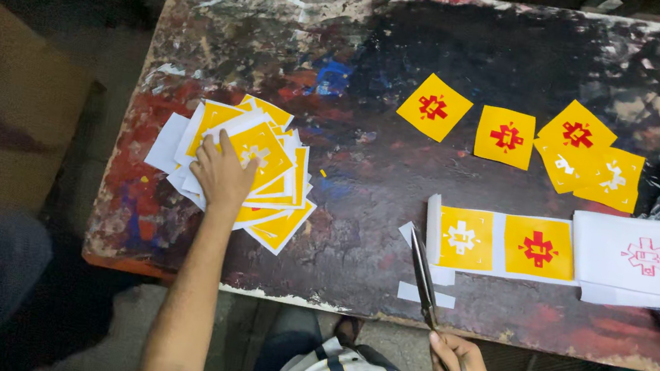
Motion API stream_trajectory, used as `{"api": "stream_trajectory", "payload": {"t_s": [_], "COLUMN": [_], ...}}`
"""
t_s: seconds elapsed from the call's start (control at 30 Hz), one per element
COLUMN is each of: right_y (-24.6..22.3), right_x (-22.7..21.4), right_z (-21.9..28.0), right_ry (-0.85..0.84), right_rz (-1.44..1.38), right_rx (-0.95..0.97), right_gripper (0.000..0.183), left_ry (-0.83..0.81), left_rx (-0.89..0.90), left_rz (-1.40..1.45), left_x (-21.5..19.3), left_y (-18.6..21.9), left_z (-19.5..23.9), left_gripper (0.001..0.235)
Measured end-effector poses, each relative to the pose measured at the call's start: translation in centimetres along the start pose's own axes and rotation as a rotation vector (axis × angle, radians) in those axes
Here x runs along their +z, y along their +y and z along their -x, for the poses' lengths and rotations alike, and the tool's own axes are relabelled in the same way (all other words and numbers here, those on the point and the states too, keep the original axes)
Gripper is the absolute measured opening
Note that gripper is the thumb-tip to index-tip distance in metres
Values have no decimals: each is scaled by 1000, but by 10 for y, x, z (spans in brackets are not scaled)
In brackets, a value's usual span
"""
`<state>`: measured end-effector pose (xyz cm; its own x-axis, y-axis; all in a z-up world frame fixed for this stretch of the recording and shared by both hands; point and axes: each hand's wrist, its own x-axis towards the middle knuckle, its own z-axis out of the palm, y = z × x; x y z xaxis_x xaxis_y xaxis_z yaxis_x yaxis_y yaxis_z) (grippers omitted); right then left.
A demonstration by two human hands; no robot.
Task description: The person uses scissors to cut yellow paper sheets with red symbols from a long strip into individual squares. They trim the edges of each square and place the finished pieces into a growing stack on the table.
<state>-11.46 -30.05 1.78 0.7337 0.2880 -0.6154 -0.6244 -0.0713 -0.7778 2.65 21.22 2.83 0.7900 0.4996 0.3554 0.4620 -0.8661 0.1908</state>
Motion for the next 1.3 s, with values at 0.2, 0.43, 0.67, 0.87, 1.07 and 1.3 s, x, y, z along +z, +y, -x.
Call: {"api": "stream_trajectory", "payload": {"t_s": [0.2,0.43,0.67,0.87,1.07,1.3], "right_y": [8,4,6,3,3,2], "right_x": [1,2,6,9,8,4], "right_z": [-2,4,7,10,12,11], "right_ry": [2,52,66,50,70,124], "right_rz": [27,-16,-18,-41,-48,-41], "right_rx": [-4,16,8,6,-4,5], "right_gripper": [45,44,46,46,44,45], "left_ry": [-325,-353,-447,-258,-64,-380], "left_rx": [-138,-251,-334,-369,-69,518], "left_rz": [56,106,154,245,373,831], "left_x": [19,20,25,64,20,-73], "left_y": [-24,-38,-43,-69,-42,70], "left_z": [-11,-21,-23,-25,-26,-20], "left_gripper": [85,92,48,39,19,19]}}
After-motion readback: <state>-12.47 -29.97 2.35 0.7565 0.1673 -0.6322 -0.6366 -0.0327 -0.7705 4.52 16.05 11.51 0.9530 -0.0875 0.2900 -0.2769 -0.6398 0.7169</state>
